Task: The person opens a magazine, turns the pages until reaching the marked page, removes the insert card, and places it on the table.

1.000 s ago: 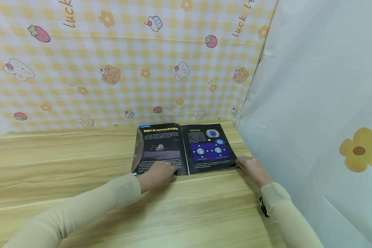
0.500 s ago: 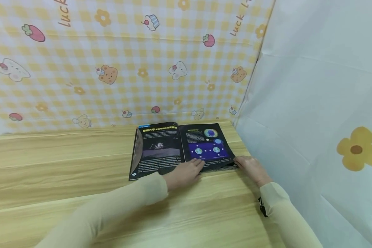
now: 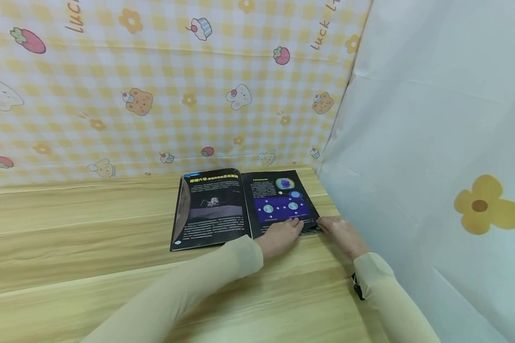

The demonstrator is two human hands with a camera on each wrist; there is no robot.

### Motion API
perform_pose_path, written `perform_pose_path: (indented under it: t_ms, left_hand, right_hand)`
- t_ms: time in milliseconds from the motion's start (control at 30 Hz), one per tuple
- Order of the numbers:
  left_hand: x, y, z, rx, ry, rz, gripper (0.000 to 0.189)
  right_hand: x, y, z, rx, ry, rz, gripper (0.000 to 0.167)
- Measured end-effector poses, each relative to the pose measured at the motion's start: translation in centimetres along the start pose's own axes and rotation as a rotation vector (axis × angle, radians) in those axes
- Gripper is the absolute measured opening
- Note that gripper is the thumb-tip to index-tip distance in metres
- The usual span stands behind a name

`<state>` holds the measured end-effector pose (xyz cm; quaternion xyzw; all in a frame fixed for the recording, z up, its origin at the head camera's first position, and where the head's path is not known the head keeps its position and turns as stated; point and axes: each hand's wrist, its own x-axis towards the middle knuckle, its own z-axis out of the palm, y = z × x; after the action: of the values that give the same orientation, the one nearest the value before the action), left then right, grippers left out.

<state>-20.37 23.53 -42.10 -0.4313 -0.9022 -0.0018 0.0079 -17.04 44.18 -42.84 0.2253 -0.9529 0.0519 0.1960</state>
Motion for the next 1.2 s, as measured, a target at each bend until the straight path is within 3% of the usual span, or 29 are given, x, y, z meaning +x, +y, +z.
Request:
perform_pose_path:
  t_ms: [267,433,667,833,1067,1200]
  left_hand:
    - [0.7,0.1,1.2,0.017,0.041,-0.019,0.038]
    - [0.8,0.1,1.4,0.019,0.073,-0.023,0.042]
    - [0.8,-0.1,1.2,0.01,0.075,-0.013,0.047]
    - [0.7,-0.3,1.1,-0.034,0.081,-0.002,0.051]
    - [0.8,-0.9,1.4,-0.165,0.125,0.027,0.069]
    - [0.7,-1.0,1.4,-0.149,0.118,0.031,0.068]
  right_hand:
    - [-0.2,-0.3,-0.1,0.008,-0.013,0.006,0.022]
    - [0.0,-0.3,0.3,0.018,0.051,0.001,0.022]
    - [-0.5,0.3,0.4,0.091,-0.005,0.162,0.019]
    - [-0.4,0.4,0.7,0.043,-0.072,0.096,0.024]
    - [-0.1,0.0,0.9,0.112,-0.184,0.038,0.041]
    - [0.2,0.1,1.0,0.111,-0.203,0.018,0.037]
